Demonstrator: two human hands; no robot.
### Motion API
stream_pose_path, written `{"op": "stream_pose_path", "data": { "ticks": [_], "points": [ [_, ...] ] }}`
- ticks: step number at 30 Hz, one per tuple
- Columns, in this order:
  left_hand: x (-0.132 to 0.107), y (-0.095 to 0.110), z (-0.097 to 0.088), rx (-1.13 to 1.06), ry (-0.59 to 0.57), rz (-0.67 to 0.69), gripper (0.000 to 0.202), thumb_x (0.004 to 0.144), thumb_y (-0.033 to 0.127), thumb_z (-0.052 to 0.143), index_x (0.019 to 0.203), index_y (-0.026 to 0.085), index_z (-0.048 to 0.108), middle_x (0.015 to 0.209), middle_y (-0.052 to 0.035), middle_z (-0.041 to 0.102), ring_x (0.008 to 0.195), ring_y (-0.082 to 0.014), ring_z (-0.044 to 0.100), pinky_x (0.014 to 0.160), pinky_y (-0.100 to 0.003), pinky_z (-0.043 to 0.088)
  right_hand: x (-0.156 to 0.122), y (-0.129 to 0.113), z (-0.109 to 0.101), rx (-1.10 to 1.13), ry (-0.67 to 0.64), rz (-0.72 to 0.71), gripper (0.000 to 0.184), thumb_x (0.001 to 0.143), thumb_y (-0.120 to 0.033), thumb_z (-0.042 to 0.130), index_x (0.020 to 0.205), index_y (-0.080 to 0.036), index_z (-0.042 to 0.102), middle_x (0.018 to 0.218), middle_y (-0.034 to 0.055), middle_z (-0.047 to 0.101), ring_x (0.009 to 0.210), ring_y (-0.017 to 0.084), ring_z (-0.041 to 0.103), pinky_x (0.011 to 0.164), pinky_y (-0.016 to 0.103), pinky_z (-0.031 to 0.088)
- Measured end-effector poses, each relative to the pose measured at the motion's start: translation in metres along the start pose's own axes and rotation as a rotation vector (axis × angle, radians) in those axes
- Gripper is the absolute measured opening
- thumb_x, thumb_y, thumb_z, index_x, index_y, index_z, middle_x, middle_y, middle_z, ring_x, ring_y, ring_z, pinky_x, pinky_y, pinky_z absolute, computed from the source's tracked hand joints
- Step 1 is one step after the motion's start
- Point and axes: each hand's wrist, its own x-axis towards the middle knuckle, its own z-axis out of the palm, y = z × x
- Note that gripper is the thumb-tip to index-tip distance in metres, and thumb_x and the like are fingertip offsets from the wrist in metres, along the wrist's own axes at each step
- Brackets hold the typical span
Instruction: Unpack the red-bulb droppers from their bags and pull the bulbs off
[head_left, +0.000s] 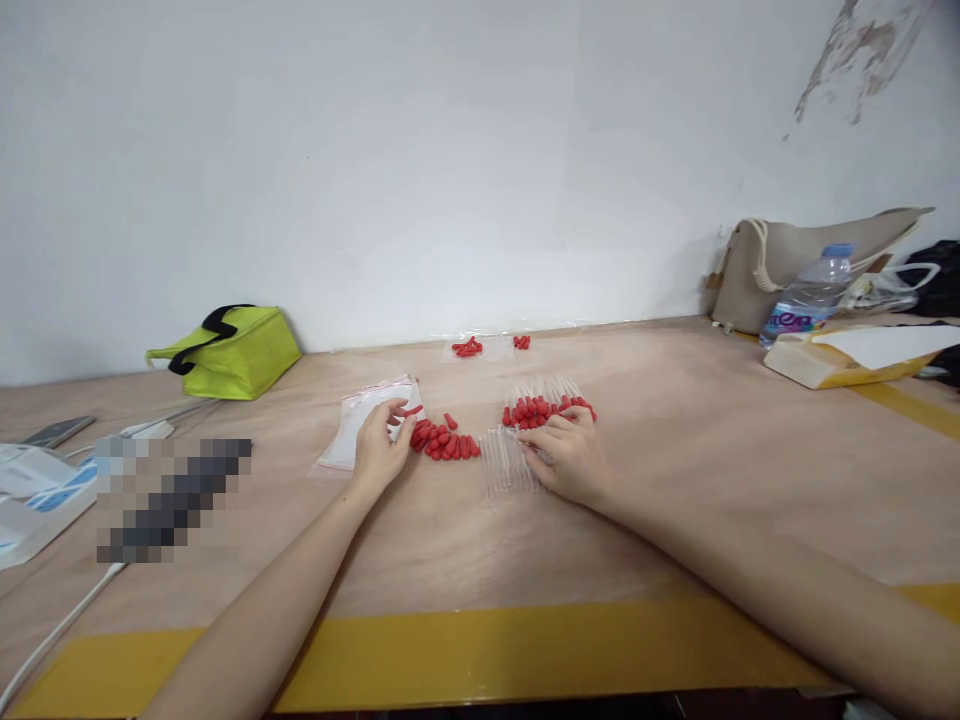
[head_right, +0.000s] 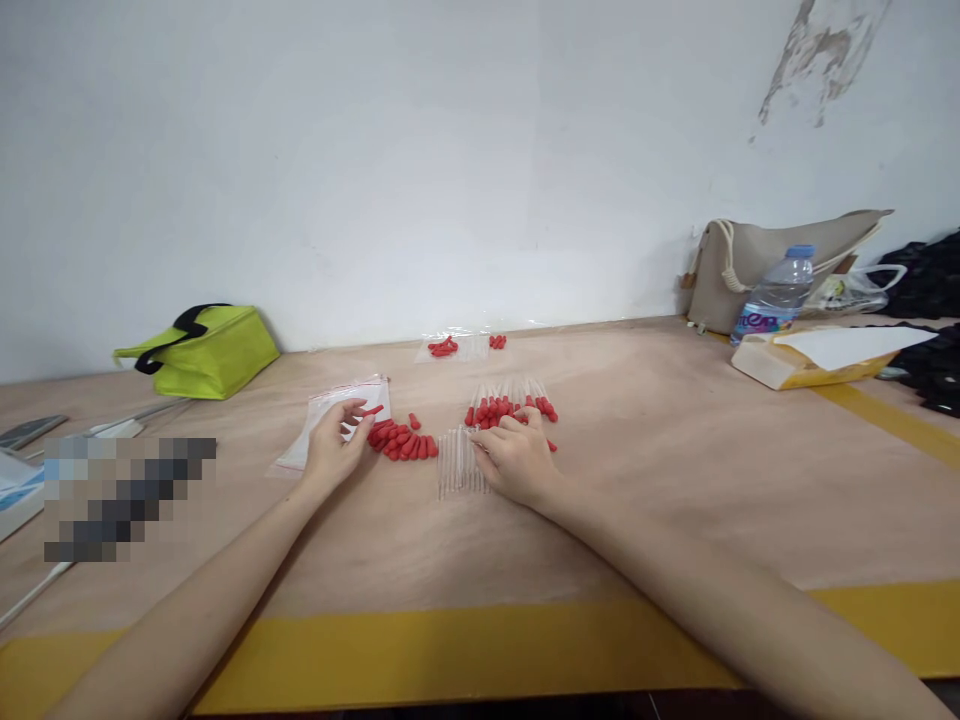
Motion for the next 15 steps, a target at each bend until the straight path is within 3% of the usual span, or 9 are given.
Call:
{"op": "stream_pose_path", "data": {
  "ticks": [3, 7, 15],
  "points": [
    [0.0, -0.003, 0.004, 0.032, -0.016, 0.016, 0.023, 0.077, 0.033, 0.053, 0.095, 0.019, 0.056, 0.085, -0.003, 0.063, 0.077, -0.0173, 0.055, 0.07, -0.031, 0.044, 0.005, 0.0, 0.006, -0.052, -0.026, -0.059, 0.019, 0.082, -0.021, 0.047, 0.078, -0.022, 0.066, 0.062, 0.0, 0.065, 0.066, 0.013, 0.049, 0.083, 0.036, 0.022],
    [-0.002, -0.002, 0.008, 0.044, -0.05, 0.099, 0.018, 0.078, 0.034, 0.052, 0.086, 0.019, 0.059, 0.081, -0.0028, 0.063, 0.078, -0.0179, 0.055, 0.074, -0.032, 0.042, 0.008, -0.006, 0.009, -0.062, -0.064, -0.02, 0.017, 0.08, -0.023, 0.05, 0.076, -0.023, 0.066, 0.063, -0.0005, 0.064, 0.069, 0.014, 0.047, 0.083, 0.037, 0.02],
    [-0.006, 0.0, 0.007, 0.005, -0.106, 0.052, 0.021, 0.081, 0.036, 0.049, 0.085, 0.019, 0.061, 0.082, -0.0032, 0.063, 0.08, -0.0175, 0.055, 0.076, -0.032, 0.043, 0.008, -0.014, 0.003, 0.078, -0.137, 0.051, 0.032, 0.074, -0.051, 0.055, 0.084, -0.023, 0.067, 0.072, 0.0018, 0.062, 0.074, 0.015, 0.046, 0.083, 0.038, 0.019]
  ]
}}
